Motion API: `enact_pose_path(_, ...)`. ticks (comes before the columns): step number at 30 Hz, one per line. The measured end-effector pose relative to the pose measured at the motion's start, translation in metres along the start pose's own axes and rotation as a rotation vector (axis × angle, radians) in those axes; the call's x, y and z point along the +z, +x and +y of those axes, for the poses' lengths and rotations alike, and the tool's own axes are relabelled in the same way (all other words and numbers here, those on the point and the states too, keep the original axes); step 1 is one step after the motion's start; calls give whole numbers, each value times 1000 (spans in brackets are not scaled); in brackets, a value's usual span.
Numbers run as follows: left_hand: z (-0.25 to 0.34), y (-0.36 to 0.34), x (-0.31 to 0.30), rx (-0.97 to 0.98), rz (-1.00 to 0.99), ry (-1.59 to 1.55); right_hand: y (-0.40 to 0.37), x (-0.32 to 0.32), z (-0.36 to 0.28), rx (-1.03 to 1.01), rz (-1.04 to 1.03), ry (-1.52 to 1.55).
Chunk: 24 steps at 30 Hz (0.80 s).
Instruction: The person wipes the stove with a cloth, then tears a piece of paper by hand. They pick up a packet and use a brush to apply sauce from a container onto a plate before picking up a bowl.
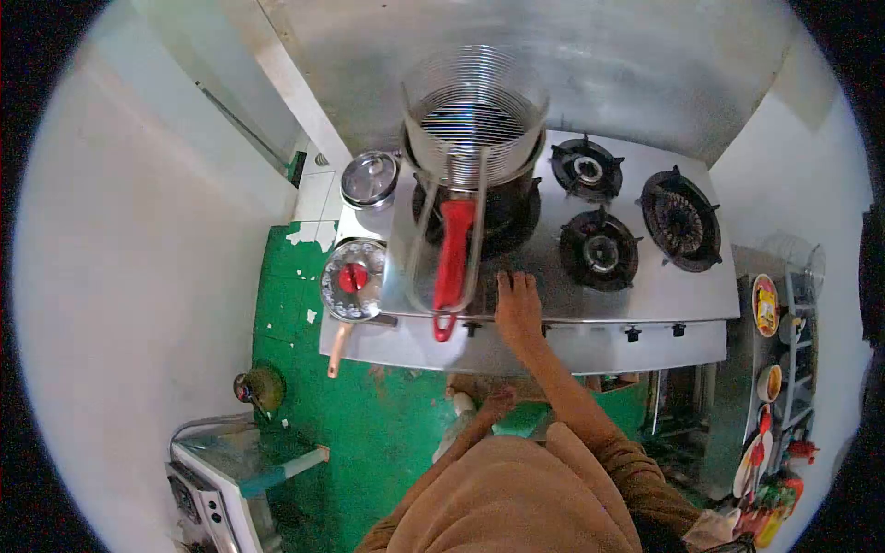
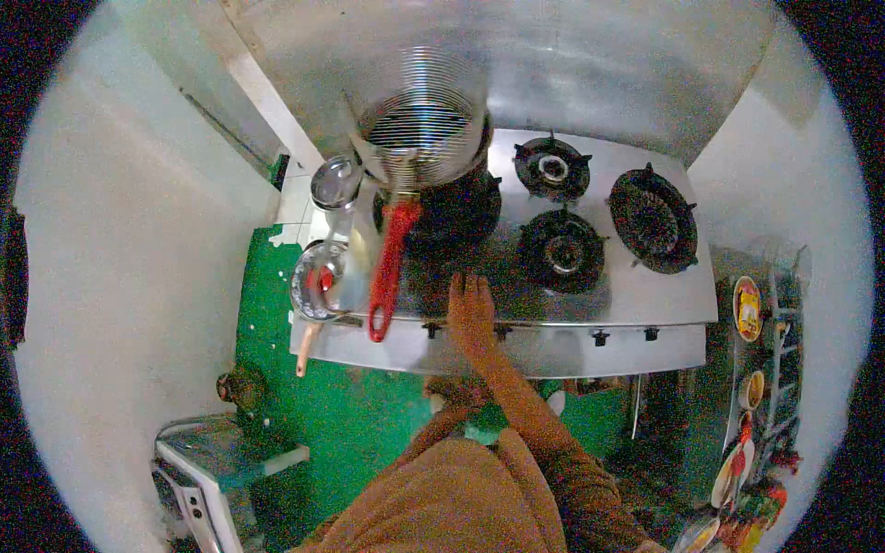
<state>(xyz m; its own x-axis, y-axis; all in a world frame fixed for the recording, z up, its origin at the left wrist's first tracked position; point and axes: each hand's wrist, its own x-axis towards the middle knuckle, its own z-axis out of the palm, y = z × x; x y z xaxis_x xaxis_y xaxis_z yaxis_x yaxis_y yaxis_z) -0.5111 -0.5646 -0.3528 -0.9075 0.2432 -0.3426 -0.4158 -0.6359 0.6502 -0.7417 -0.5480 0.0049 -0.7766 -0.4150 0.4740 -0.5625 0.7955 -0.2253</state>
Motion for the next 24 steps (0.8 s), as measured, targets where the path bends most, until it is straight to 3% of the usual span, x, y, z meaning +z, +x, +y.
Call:
enact_pose_path(1,22,-16,-6,-6,-7,6,4,2,-10,9,5,-4)
enact_pose_path(3,75,-46,-2,33,69,587,10,5,-29,1,-49,-18)
enact_pose_path(4,73,-49,-25,33,61,590,15,6,-37,6,-44,-23)
enact_pose_path(6,61,-53,-67,308,18,842,19,9,-52,43,-168,132)
enact_pose_path(7,90,-61,-56,93,31,611,23,12,-63,50,-168,122)
enact_pose_path(9,161,-80,-23,-290,207,95,30,23,-90,560,187,1237)
enact_pose_path(10,171,-78,-19,-300,196,96,33,25,-96,568,194,1227)
enact_pose_path(12,182,-75,-10,-376,326,600,38,29,-102,80,147,379)
enact_pose_path(13,188,-78,-1,-388,316,601,37,31,-105,-156,105,-46)
enact_pose_path(14,193,-83,9,-340,347,425,34,43,-107,-141,97,-55)
enact_pose_path(15,207,-86,29,-292,374,251,32,60,-106,-28,71,393)
enact_pose_path(16,221,-89,50,-278,373,442,25,71,-97,95,53,836)
enact_pose_path(17,210,-85,45,-300,345,450,20,57,-84,122,62,813)
enact_pose_path(19,179,-63,14,-199,242,278,11,28,-51,-336,21,604)
enact_pose_path(20,161,-43,-15,-343,163,606,2,33,-37,-235,-64,399)
enact_pose_path(21,162,-44,-23,-357,135,617,-3,23,-21,-210,-58,380)
enact_pose_path(23,164,-41,-30,68,-31,961,-14,-21,25,-18,-76,275)
enact_pose_path(24,175,-45,-11,64,-44,960,-20,-46,48,70,-89,227)
